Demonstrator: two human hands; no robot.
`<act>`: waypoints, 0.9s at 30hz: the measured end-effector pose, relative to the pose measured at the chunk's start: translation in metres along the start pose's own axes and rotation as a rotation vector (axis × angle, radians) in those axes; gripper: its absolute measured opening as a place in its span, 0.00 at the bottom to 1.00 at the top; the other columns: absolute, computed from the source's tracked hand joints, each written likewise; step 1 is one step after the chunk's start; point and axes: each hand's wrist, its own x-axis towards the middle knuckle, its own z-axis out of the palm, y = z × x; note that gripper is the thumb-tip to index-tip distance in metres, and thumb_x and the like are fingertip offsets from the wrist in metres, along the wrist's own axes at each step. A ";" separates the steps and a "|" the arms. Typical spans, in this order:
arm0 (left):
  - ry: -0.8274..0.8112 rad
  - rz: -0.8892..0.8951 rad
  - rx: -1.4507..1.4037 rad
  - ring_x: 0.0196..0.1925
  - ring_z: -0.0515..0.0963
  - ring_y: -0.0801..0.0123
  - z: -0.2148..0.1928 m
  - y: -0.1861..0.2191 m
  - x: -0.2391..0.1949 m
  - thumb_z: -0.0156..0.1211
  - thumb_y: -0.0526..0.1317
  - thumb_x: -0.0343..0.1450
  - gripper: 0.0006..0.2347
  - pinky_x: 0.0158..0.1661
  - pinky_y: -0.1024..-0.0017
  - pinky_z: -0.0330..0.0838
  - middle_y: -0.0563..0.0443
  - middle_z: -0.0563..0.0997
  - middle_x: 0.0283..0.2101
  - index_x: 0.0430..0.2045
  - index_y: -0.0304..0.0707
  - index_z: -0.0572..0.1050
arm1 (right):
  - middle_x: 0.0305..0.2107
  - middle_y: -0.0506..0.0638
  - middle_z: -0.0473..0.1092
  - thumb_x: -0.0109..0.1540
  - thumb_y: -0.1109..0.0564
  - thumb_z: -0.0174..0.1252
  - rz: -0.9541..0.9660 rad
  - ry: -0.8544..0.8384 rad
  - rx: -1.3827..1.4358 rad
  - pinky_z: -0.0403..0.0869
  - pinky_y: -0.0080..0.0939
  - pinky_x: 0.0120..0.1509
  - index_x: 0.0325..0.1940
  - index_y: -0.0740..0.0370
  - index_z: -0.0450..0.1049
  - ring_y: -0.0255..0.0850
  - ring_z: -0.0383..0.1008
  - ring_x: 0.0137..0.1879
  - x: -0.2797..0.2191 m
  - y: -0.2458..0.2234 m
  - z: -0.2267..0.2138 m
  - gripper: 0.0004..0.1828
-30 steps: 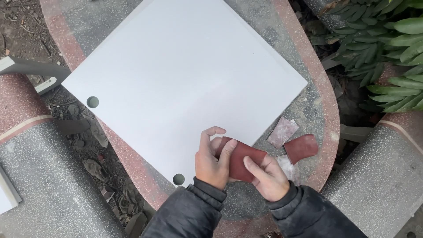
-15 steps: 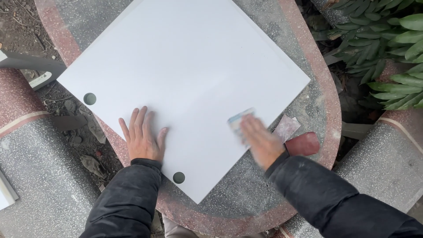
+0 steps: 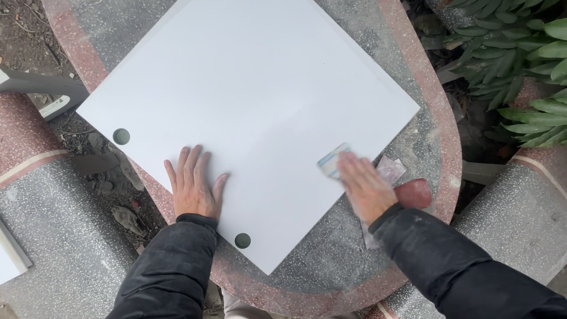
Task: The person sands a white rectangular board with two circular holes using a sanding block. They repeatedly rub the surface in various directions, occasionally repositioning the board and switching between different sanding blocks. The board remains on a speckled outdoor table throughout.
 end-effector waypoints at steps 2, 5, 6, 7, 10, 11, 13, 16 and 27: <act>0.003 -0.008 0.003 0.92 0.60 0.54 0.000 -0.005 0.003 0.50 0.68 0.85 0.29 0.91 0.37 0.36 0.54 0.69 0.84 0.77 0.53 0.68 | 0.88 0.65 0.59 0.86 0.48 0.42 0.241 0.012 0.004 0.54 0.64 0.96 0.89 0.69 0.67 0.60 0.55 0.93 0.002 0.040 0.007 0.31; 0.003 -0.014 -0.022 0.92 0.60 0.54 0.001 0.000 -0.001 0.50 0.67 0.85 0.29 0.91 0.38 0.37 0.54 0.69 0.84 0.77 0.54 0.68 | 0.90 0.70 0.50 0.86 0.47 0.36 0.295 -0.242 0.046 0.46 0.65 0.97 0.91 0.74 0.58 0.62 0.47 0.95 0.009 -0.029 -0.014 0.35; 0.000 -0.009 -0.028 0.92 0.60 0.54 0.000 -0.001 0.001 0.50 0.67 0.86 0.29 0.91 0.38 0.37 0.53 0.69 0.84 0.77 0.53 0.68 | 0.91 0.69 0.45 0.83 0.48 0.36 0.106 -0.493 0.105 0.46 0.64 0.96 0.93 0.69 0.51 0.60 0.44 0.95 -0.002 -0.076 -0.031 0.36; -0.004 -0.005 -0.030 0.92 0.60 0.54 0.000 -0.002 0.000 0.50 0.67 0.86 0.29 0.91 0.38 0.37 0.53 0.69 0.84 0.77 0.53 0.68 | 0.91 0.69 0.45 0.83 0.48 0.36 0.112 -0.496 0.106 0.46 0.64 0.96 0.93 0.69 0.51 0.60 0.44 0.95 -0.014 -0.070 -0.024 0.36; 0.012 -0.006 -0.030 0.92 0.60 0.53 0.004 -0.002 0.001 0.50 0.67 0.86 0.29 0.91 0.39 0.37 0.53 0.69 0.83 0.77 0.52 0.67 | 0.86 0.55 0.62 0.81 0.47 0.46 -0.130 -0.158 0.069 0.55 0.63 0.96 0.90 0.56 0.62 0.51 0.58 0.92 -0.032 -0.031 -0.009 0.32; 0.008 -0.009 -0.028 0.92 0.60 0.54 0.005 -0.003 0.000 0.50 0.67 0.86 0.29 0.91 0.39 0.37 0.53 0.69 0.83 0.78 0.53 0.67 | 0.88 0.60 0.60 0.84 0.48 0.46 0.085 -0.084 0.018 0.53 0.64 0.97 0.90 0.63 0.64 0.56 0.56 0.93 -0.025 -0.010 -0.007 0.31; 0.007 -0.012 -0.029 0.92 0.60 0.55 0.003 -0.003 -0.002 0.50 0.67 0.86 0.29 0.91 0.39 0.38 0.54 0.69 0.83 0.78 0.53 0.67 | 0.89 0.65 0.58 0.86 0.50 0.45 0.300 -0.009 -0.036 0.51 0.65 0.97 0.90 0.69 0.65 0.60 0.55 0.94 -0.025 -0.023 -0.011 0.30; 0.006 -0.010 -0.040 0.92 0.60 0.55 0.002 0.000 0.000 0.50 0.66 0.86 0.29 0.92 0.41 0.37 0.54 0.69 0.83 0.77 0.53 0.67 | 0.89 0.72 0.50 0.82 0.51 0.42 0.233 -0.308 0.151 0.47 0.67 0.97 0.92 0.69 0.54 0.61 0.48 0.95 -0.042 -0.080 -0.018 0.34; 0.106 0.141 -0.150 0.88 0.69 0.38 -0.020 0.006 0.006 0.63 0.54 0.86 0.25 0.87 0.28 0.51 0.36 0.76 0.80 0.73 0.35 0.74 | 0.88 0.61 0.57 0.81 0.51 0.49 0.050 -0.163 -0.022 0.54 0.62 0.99 0.92 0.63 0.57 0.54 0.55 0.95 -0.075 -0.095 -0.005 0.35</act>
